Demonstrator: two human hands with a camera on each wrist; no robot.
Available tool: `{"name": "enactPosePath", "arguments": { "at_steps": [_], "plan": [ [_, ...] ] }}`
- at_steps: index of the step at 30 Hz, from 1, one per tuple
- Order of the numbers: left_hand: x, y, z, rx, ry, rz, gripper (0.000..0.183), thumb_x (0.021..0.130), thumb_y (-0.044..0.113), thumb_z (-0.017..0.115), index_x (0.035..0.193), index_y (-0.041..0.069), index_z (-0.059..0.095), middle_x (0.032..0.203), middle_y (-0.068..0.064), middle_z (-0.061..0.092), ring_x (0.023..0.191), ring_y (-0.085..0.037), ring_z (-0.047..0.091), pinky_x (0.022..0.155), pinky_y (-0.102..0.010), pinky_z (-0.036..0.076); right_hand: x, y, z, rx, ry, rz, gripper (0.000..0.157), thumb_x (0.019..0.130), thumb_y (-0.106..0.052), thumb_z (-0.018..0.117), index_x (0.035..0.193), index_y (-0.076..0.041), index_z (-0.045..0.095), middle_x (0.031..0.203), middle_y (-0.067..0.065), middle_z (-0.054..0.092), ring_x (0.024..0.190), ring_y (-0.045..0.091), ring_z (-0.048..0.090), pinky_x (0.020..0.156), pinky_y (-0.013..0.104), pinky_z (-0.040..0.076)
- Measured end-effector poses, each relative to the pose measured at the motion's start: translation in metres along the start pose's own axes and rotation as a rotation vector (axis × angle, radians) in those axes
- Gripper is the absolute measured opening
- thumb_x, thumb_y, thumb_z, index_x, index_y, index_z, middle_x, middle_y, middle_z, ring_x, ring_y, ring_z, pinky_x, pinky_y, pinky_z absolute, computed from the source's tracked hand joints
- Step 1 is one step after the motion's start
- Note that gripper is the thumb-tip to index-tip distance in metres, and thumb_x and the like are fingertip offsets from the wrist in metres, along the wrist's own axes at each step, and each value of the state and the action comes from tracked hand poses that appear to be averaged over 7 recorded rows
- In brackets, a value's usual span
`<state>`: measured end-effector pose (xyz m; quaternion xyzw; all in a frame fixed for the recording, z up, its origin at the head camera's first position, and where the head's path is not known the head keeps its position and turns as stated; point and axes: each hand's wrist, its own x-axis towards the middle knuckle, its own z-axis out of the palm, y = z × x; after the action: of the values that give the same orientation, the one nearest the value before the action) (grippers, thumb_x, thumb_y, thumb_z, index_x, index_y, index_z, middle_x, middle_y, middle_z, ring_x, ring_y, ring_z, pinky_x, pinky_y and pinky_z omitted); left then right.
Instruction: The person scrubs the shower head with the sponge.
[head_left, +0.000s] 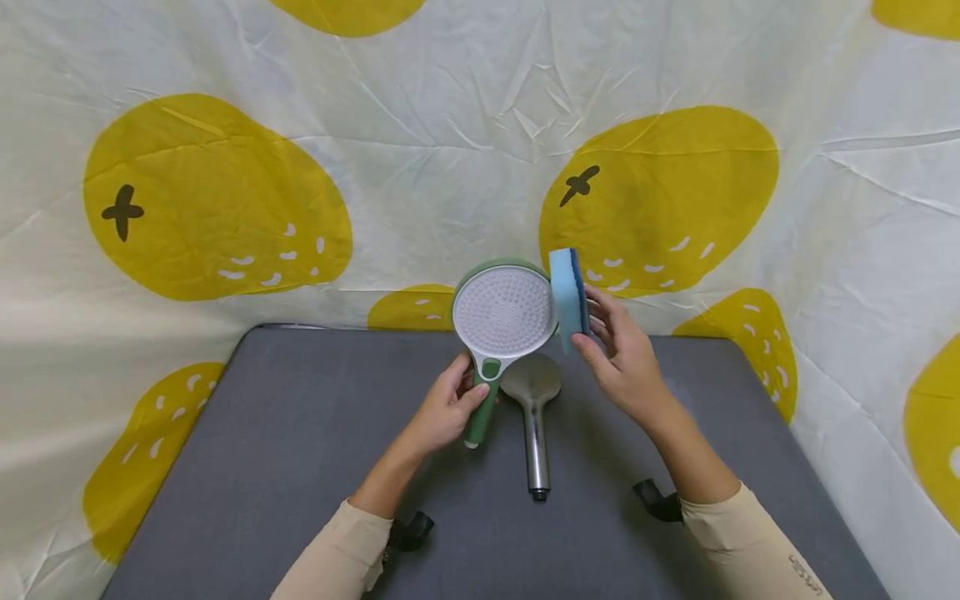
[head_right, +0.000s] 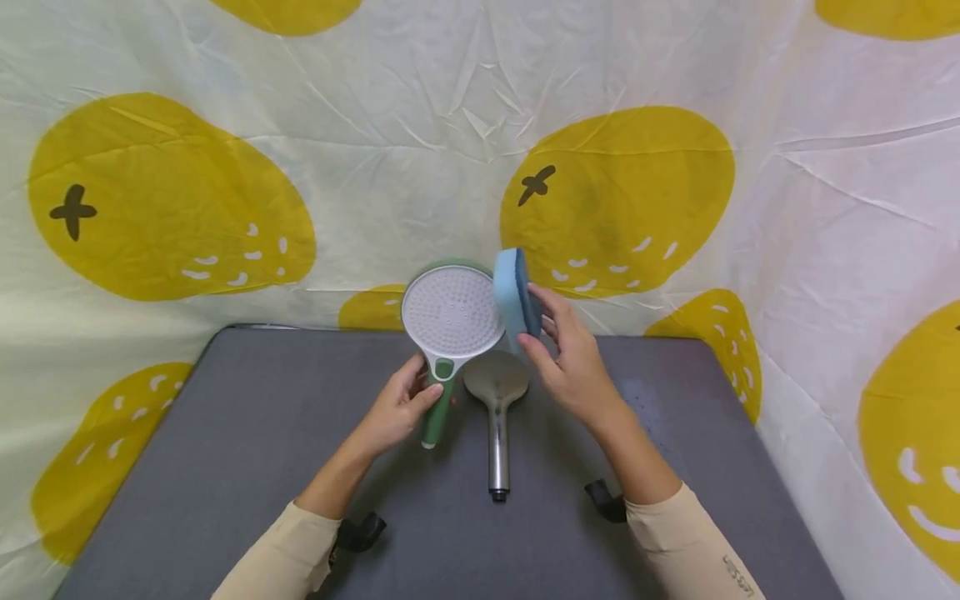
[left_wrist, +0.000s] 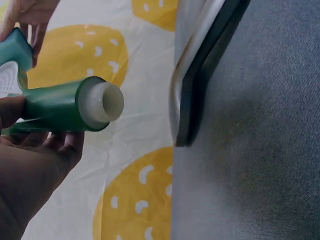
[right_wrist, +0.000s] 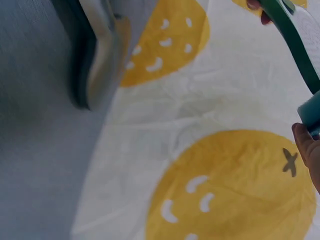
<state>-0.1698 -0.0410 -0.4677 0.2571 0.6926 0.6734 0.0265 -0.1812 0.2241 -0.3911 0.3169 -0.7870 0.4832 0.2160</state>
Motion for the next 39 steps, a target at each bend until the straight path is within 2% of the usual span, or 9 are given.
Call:
{"name": "enactPosePath", "arguments": {
  "at_steps": [3, 7, 10, 13, 20, 26, 31, 35, 39],
  "plan": [
    [-0.001, 0.000, -0.002, 0.048, -0.001, 0.001, 0.034, 0.103, -0.007, 0.050, 0.136, -0.010, 0.045, 0.116, -0.035, 0.061, 0.099, -0.045, 0.066, 0.083, -0.026, 0.059, 0.011, -0.006, -0.009, -0.062, -0.057, -0.018, 0.072, 0.094, 0.013, 0.064, 0.157, -0.006, 0.035, 0.155, 0.020, 0.044, 0.137, 0.028, 0.051, 0.114, 0.019, 0.042],
    [-0.002, -0.001, -0.007, 0.104, 0.010, 0.016, 0.031, 0.102, -0.006, 0.052, 0.133, -0.009, 0.048, 0.111, -0.032, 0.062, 0.096, -0.028, 0.065, 0.081, -0.025, 0.057, 0.022, -0.012, -0.018, -0.124, -0.107, -0.058, 0.074, 0.091, 0.012, 0.068, 0.156, -0.008, 0.039, 0.155, 0.016, 0.044, 0.135, 0.028, 0.050, 0.111, 0.043, 0.047],
    [-0.003, -0.003, -0.011, 0.145, 0.061, 0.024, 0.032, 0.101, -0.006, 0.055, 0.133, -0.006, 0.051, 0.107, -0.028, 0.063, 0.091, -0.023, 0.061, 0.077, -0.024, 0.054, 0.024, -0.011, -0.020, -0.145, -0.130, -0.062, 0.072, 0.091, 0.011, 0.070, 0.155, -0.007, 0.041, 0.151, 0.016, 0.046, 0.133, 0.028, 0.050, 0.105, 0.055, 0.047],
    [-0.003, -0.002, -0.015, 0.164, 0.093, 0.021, 0.039, 0.101, -0.004, 0.057, 0.139, -0.003, 0.051, 0.106, -0.026, 0.064, 0.089, -0.029, 0.062, 0.074, -0.023, 0.054, 0.019, -0.006, -0.021, -0.135, -0.140, -0.015, 0.070, 0.093, 0.009, 0.068, 0.155, -0.006, 0.039, 0.152, 0.018, 0.044, 0.133, 0.035, 0.053, 0.105, 0.057, 0.047],
    [0.001, 0.003, -0.019, 0.079, 0.064, -0.002, 0.045, 0.104, -0.004, 0.053, 0.148, 0.000, 0.044, 0.119, -0.030, 0.063, 0.092, -0.046, 0.069, 0.078, -0.033, 0.062, 0.005, 0.015, -0.017, -0.072, -0.162, 0.125, 0.064, 0.100, 0.003, 0.062, 0.156, -0.003, 0.032, 0.154, 0.024, 0.038, 0.131, 0.049, 0.053, 0.107, 0.066, 0.044],
    [0.001, 0.003, -0.021, 0.120, 0.112, -0.015, 0.050, 0.100, -0.005, 0.059, 0.149, 0.002, 0.047, 0.122, -0.031, 0.063, 0.097, -0.051, 0.069, 0.079, -0.025, 0.059, 0.006, 0.022, -0.023, -0.090, -0.188, 0.132, 0.063, 0.103, -0.002, 0.060, 0.159, -0.008, 0.031, 0.155, 0.023, 0.039, 0.133, 0.047, 0.053, 0.105, 0.063, 0.046],
    [0.000, 0.002, -0.020, 0.207, 0.173, 0.015, 0.052, 0.096, -0.005, 0.067, 0.146, 0.000, 0.053, 0.125, -0.023, 0.062, 0.098, -0.039, 0.070, 0.078, -0.023, 0.056, 0.014, 0.010, -0.032, -0.154, -0.179, 0.047, 0.066, 0.099, 0.000, 0.065, 0.158, -0.014, 0.039, 0.151, 0.020, 0.042, 0.132, 0.041, 0.051, 0.101, 0.067, 0.049],
    [0.000, 0.000, -0.019, 0.287, 0.232, 0.063, 0.051, 0.092, -0.003, 0.074, 0.141, 0.003, 0.061, 0.119, -0.017, 0.064, 0.098, -0.034, 0.067, 0.081, -0.031, 0.055, 0.023, -0.005, -0.036, -0.307, -0.155, -0.027, 0.066, 0.094, -0.003, 0.074, 0.154, -0.018, 0.050, 0.147, 0.017, 0.046, 0.129, 0.031, 0.051, 0.096, 0.053, 0.059],
    [0.001, -0.001, -0.018, 0.319, 0.271, 0.082, 0.051, 0.090, -0.002, 0.076, 0.139, 0.006, 0.064, 0.113, -0.015, 0.065, 0.094, -0.032, 0.065, 0.078, -0.036, 0.054, 0.029, -0.019, -0.034, -0.397, -0.154, -0.107, 0.066, 0.090, -0.006, 0.079, 0.150, -0.021, 0.056, 0.146, 0.018, 0.046, 0.126, 0.030, 0.052, 0.093, 0.045, 0.054]
  ]
}}
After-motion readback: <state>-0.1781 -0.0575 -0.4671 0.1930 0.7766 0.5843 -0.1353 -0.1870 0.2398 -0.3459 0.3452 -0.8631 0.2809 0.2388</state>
